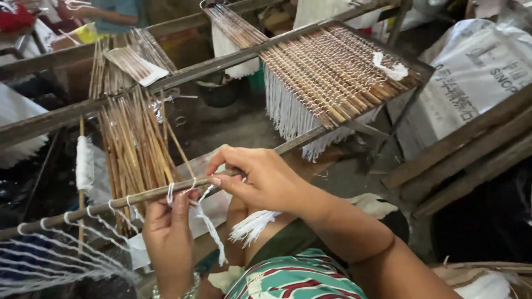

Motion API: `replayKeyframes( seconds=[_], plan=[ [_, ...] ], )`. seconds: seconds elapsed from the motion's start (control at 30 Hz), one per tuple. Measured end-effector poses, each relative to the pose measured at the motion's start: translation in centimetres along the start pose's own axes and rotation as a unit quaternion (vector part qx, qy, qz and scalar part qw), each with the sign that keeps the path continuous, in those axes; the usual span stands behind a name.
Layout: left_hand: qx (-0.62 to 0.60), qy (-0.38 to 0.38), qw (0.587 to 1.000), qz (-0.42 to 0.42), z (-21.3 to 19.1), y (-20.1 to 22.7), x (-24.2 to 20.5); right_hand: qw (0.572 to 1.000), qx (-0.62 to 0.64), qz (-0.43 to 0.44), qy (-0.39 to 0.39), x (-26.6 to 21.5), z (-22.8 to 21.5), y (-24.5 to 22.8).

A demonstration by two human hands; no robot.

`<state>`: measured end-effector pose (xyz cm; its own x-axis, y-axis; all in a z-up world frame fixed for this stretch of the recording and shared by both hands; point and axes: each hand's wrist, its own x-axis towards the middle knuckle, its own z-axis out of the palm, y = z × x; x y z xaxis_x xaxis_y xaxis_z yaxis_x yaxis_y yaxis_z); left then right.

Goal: Wrapping white thread around wooden sticks and arranging them on a frame for processing.

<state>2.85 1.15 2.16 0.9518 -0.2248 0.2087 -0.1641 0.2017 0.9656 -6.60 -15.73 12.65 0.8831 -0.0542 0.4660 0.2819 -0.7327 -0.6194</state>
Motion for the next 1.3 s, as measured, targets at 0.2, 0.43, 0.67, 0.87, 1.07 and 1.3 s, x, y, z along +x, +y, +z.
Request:
replayKeyframes(
  seconds=[0.2, 0.43, 0.67, 0.87, 1.07, 1.3],
  plan=[
    [-0.191, -0.037, 0.981, 0.001, 0.0, 0.7, -0.2, 0.999, 0.027, -0.015, -0.024, -0.2, -1.2, -0.3],
    [-0.335, -0.048, 0.939, -0.062, -0.6, -1.2, 0.3, 0.999, 0.001, -0.042, -0.031, -0.4, -1.7, -0.1],
    [-0.580, -0.131, 0.791, -0.142, 4.3, 1.6, -0.4, 0.994, 0.013, -0.105, -0.027, -0.6, -1.9, 0.8],
    [-0.617, -0.100, 0.771, -0.123, 6.2, 1.7, -0.4, 0.993, -0.085, -0.082, -0.004, -1.5, -2.5, 2.9],
    [-0.509, -0.214, 0.824, -0.125, 4.6, -6.9, 0.8, 0.980, -0.191, -0.058, 0.004, 0.0, -6.2, 4.6],
    [-0.366, -0.175, 0.885, -0.227, -1.7, -20.0, -2.6, 0.968, -0.230, 0.088, 0.057, 3.4, -13.3, 3.4]
  ],
)
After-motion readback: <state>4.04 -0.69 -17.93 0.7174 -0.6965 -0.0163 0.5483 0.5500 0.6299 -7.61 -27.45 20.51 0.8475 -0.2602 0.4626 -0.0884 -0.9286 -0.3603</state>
